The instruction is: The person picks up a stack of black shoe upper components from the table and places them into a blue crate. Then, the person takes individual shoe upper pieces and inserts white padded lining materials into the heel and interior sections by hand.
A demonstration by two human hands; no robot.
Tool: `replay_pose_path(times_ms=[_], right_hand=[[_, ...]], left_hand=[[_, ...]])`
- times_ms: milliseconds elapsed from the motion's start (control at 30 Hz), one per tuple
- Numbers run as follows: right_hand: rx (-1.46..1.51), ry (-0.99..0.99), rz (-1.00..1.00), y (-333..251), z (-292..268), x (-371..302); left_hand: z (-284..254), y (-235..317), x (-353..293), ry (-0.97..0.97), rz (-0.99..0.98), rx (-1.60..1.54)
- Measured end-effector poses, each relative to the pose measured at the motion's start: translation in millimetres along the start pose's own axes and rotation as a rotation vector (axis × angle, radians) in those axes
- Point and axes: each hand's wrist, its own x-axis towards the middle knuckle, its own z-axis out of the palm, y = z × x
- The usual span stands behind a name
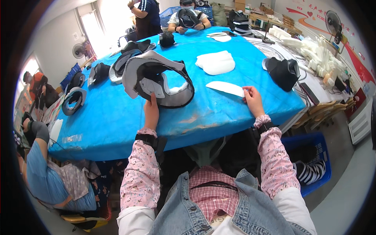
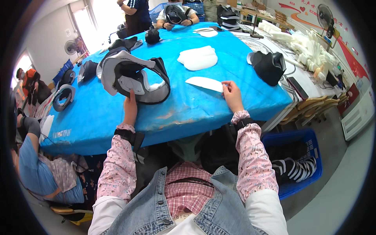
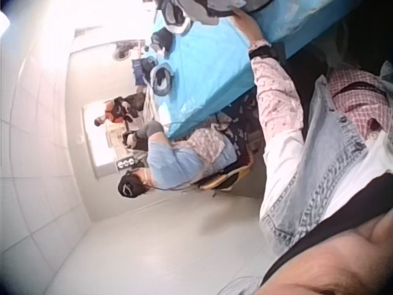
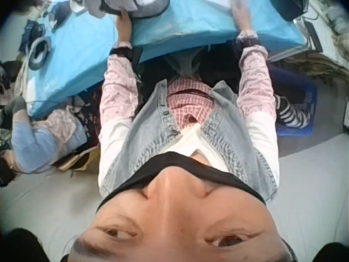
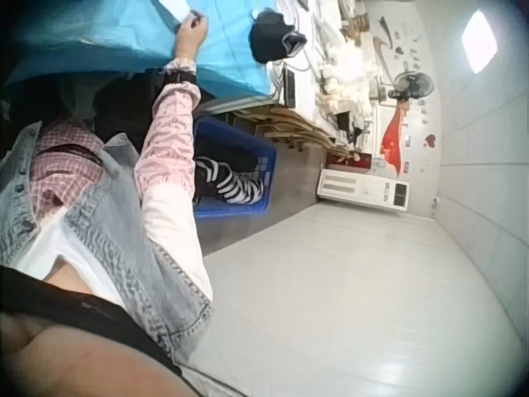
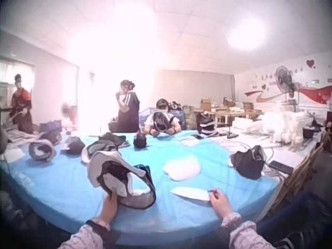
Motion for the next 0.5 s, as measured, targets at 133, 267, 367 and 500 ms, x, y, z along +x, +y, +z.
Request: replay_pose_path(times_ms=[133, 267, 367, 500], right_hand=[[-0.014, 0.014, 0.037, -4.6, 5.0, -0.7], [-0.382, 0.176, -0.151, 7.3, -5.2, 1.6], [-0.387, 0.209, -0.209, 5.1, -12.2, -1.2], [-0.032, 0.171, -0.19, -25.7, -9.7, -40.2]], left_hand=[[-1.7, -3.0, -1.7, 0.01, 0.055, -0.027], [2.6, -2.2, -0.5, -0.007, 0.048, -0.055], [8.0, 6.0, -4.1, -0.015, 0.03, -0.078], [-2.5, 6.5, -9.2, 0.008, 0.044, -0.107]])
